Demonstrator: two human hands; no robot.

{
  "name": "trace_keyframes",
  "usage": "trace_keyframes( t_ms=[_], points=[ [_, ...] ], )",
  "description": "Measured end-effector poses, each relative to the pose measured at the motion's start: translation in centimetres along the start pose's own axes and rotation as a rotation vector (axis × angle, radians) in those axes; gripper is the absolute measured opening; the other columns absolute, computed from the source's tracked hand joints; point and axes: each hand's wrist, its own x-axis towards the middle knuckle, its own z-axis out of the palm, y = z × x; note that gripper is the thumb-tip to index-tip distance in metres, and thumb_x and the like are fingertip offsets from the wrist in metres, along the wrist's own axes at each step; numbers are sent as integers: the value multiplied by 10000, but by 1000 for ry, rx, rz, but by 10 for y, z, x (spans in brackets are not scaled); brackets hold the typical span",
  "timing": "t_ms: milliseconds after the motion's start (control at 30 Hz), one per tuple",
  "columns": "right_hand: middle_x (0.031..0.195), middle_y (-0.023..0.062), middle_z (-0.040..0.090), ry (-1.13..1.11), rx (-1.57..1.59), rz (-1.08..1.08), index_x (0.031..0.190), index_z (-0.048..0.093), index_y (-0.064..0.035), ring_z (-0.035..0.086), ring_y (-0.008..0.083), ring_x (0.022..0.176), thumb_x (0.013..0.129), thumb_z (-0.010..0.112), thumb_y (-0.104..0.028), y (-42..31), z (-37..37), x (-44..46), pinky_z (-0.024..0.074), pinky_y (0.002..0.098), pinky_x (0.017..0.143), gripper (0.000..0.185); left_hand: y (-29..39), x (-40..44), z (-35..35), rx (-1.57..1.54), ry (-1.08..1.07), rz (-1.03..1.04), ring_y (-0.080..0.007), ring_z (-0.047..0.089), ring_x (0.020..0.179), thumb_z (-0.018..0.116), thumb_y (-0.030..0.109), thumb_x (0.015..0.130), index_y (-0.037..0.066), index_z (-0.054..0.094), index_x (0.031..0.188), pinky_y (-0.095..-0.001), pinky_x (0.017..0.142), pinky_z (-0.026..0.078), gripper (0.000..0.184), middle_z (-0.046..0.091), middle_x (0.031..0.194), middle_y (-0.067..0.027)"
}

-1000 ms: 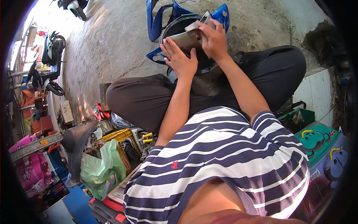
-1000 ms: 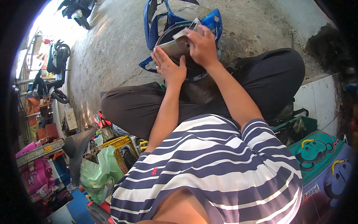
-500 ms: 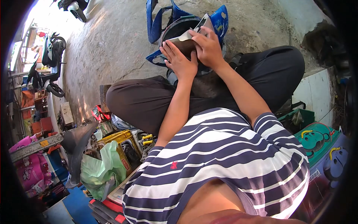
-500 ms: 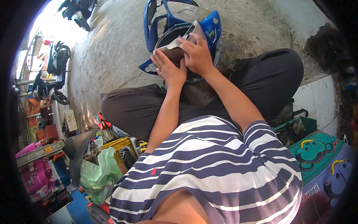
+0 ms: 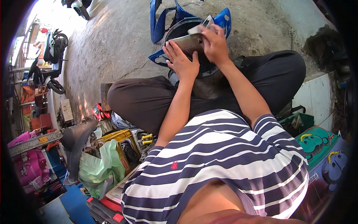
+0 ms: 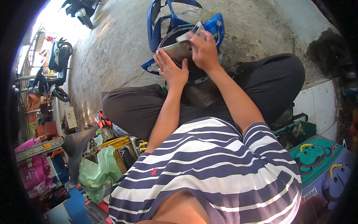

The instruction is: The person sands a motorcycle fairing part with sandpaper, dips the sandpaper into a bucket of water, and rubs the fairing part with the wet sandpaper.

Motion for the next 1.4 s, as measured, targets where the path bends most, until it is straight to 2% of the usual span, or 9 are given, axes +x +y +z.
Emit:
trace_keyframes(
  t_ms=[300,433,533,667,800,1000,1133,1267,1400],
  points=[
    [1367,39,757,54,4,47,1180,788,-112,601,404,1289,894,753,-48,1,0,3,505,511,1060,295,-1,-1,1,8,0,-2,-464,78,1684,813,351,906,31,57,1747,-777,1209,257,1175,147,1796,-264],
    [1380,27,760,-116,-57,-126,1133,758,-94,590,400,1324,913,764,-34,-17,-7,-7,494,481,1110,229,2,0,3,-3,7,-3,-461,78,1686,814,348,908,36,56,1748,-777,1209,259,1174,151,1798,-261],
    [1403,6,752,57,-28,125,1095,740,-87,586,399,1336,902,771,-44,0,-1,6,486,478,1120,200,0,-1,-1,23,-3,6,-457,79,1687,819,350,904,35,59,1748,-777,1207,263,1179,151,1797,-259],
    [1374,38,754,-87,26,-98,1188,789,-137,603,408,1310,875,746,-48,-7,3,-11,494,527,1073,328,2,-1,0,8,7,-3,-447,83,1689,819,344,903,39,62,1749,-778,1206,264,1176,156,1799,-256],
    [1374,40,752,54,20,91,1163,786,-127,604,412,1309,906,755,-70,0,2,3,493,517,1074,265,-1,-2,2,10,6,8,-452,81,1688,818,338,895,38,63,1749,-780,1204,262,1179,151,1800,-260],
    [1316,47,763,-84,-64,-147,1209,795,-148,587,417,1313,916,764,-88,-8,-1,-3,489,518,1057,300,1,-2,2,11,16,-6,-455,87,1686,819,338,891,37,61,1748,-786,1200,258,1183,160,1798,-261],
    [1369,7,756,63,4,92,1155,788,-133,568,400,1378,876,768,-69,2,3,4,457,527,1116,286,-1,-1,0,17,-11,-12,-460,76,1684,816,355,908,49,50,1751,-789,1207,242,1180,148,1806,-226],
    [1401,-15,751,-135,-72,-118,1192,784,-120,574,406,1366,933,759,-75,-4,-5,-4,455,494,1144,264,-1,-1,5,11,12,-4,-456,80,1684,821,368,913,53,47,1753,-790,1207,245,1184,144,1810,-220],
    [1402,-19,754,29,-32,60,1110,749,-92,559,396,1400,909,771,-46,5,-3,6,433,482,1169,207,-2,0,0,16,-5,-6,-456,79,1686,820,354,901,34,62,1747,-797,1195,255,1180,145,1803,-251]
  ],
)
